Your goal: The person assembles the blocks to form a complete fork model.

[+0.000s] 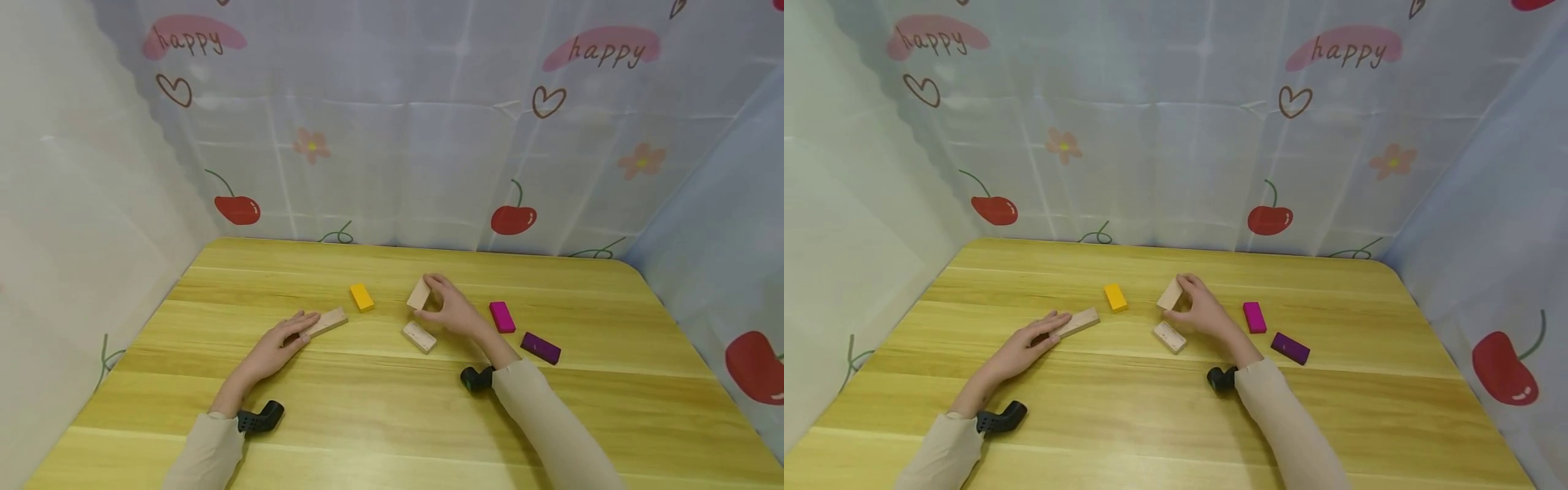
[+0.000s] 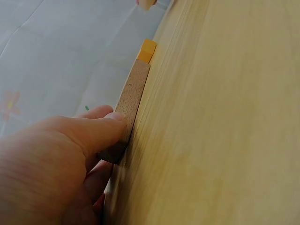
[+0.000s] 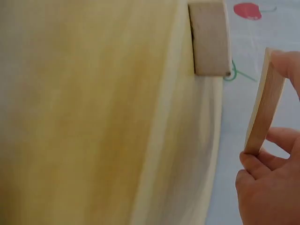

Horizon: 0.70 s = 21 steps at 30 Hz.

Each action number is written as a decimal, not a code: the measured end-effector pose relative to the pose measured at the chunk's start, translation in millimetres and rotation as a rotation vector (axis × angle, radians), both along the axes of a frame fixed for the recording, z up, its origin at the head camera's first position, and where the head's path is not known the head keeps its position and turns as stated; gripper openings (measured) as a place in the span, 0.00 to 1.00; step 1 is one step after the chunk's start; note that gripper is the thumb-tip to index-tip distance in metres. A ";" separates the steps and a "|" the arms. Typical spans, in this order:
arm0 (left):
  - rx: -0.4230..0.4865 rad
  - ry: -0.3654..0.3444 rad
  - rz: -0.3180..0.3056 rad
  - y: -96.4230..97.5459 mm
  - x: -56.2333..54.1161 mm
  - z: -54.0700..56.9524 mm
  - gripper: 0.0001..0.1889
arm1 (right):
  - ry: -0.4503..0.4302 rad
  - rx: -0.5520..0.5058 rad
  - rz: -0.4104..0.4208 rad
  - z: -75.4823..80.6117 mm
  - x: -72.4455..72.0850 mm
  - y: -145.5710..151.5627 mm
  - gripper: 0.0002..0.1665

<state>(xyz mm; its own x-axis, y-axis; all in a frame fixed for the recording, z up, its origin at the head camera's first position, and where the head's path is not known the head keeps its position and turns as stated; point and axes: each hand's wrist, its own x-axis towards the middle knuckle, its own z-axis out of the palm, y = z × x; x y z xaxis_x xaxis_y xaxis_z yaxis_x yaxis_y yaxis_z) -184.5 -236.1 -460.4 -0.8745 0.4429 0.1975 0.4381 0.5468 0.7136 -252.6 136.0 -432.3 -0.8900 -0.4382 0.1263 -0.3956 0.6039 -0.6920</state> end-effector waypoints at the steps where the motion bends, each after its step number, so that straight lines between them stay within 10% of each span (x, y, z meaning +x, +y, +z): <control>1: 0.000 0.000 0.001 0.0 -0.1 -0.2 0.23 | -0.002 -0.001 0.025 1.2 3.8 -0.1 0.49; 21: 0.009 -0.011 0.013 1.2 -0.8 0.2 0.22 | -0.034 -0.008 0.311 10.7 97.7 1.8 0.51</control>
<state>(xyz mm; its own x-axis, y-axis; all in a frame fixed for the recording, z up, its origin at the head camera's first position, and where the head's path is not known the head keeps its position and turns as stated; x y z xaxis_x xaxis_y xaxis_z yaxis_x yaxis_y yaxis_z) -185.3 -235.0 -460.2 -0.8822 0.4300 0.1919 0.4234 0.5459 0.7230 -154.9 137.8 -421.6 -0.7169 -0.6895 0.1035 -0.5372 0.4517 -0.7123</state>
